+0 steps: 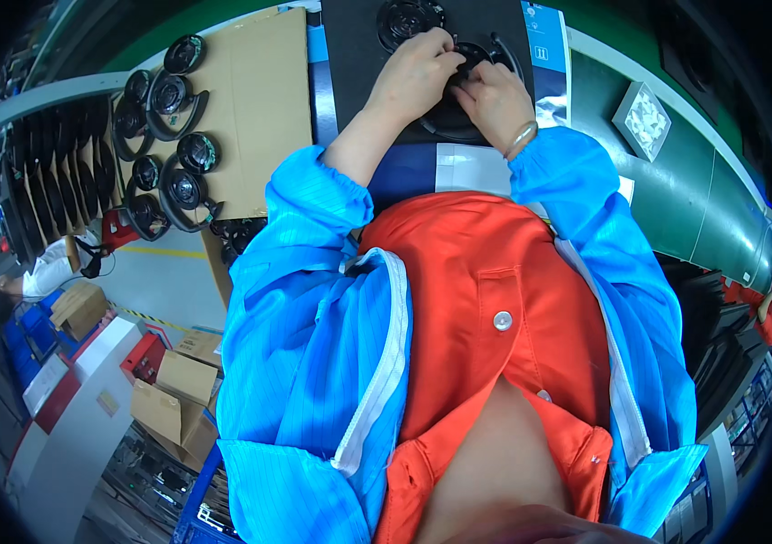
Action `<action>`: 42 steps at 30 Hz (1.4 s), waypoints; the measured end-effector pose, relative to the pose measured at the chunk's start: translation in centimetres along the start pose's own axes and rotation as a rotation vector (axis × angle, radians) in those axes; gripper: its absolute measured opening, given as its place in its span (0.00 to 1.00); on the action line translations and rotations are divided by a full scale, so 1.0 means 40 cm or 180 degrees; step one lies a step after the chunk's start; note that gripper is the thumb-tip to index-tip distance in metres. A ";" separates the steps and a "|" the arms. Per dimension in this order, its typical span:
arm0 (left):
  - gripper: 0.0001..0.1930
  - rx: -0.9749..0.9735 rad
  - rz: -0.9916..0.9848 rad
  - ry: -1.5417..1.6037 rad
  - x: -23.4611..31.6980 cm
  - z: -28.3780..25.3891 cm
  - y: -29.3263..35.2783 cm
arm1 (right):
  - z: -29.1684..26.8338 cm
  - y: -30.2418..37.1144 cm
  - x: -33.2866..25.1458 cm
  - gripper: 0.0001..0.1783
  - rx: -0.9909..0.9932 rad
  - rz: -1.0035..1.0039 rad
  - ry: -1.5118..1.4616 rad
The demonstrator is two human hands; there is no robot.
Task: Assembling, inspecting, and packaging electronic components, specifically circular speakers, on a production line.
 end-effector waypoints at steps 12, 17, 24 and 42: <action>0.25 0.0421 -0.3016 0.0422 0.011 0.012 0.309 | -0.060 0.066 0.033 0.19 0.0298 -0.0271 -0.0177; 0.24 0.0837 -0.2906 0.0204 0.011 0.010 0.290 | 0.051 0.223 0.123 0.23 -0.0074 0.1777 -0.1938; 0.20 0.0795 -0.3345 0.0133 0.027 -0.046 0.245 | -0.011 0.188 0.147 0.25 -0.0107 0.2290 -0.4204; 0.11 0.0539 -0.2163 0.0804 0.162 -0.006 0.139 | -0.196 0.057 0.801 0.15 0.1697 0.3214 -0.5161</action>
Point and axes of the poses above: each hand's wrist, its own y-axis away from the middle knuckle, its own z-axis out of the palm, x = y × z, the point moved 1 cm from there along -y, towards the middle knuckle, and after that the axes turned 11 degrees about -x, right-handed, at the moved point
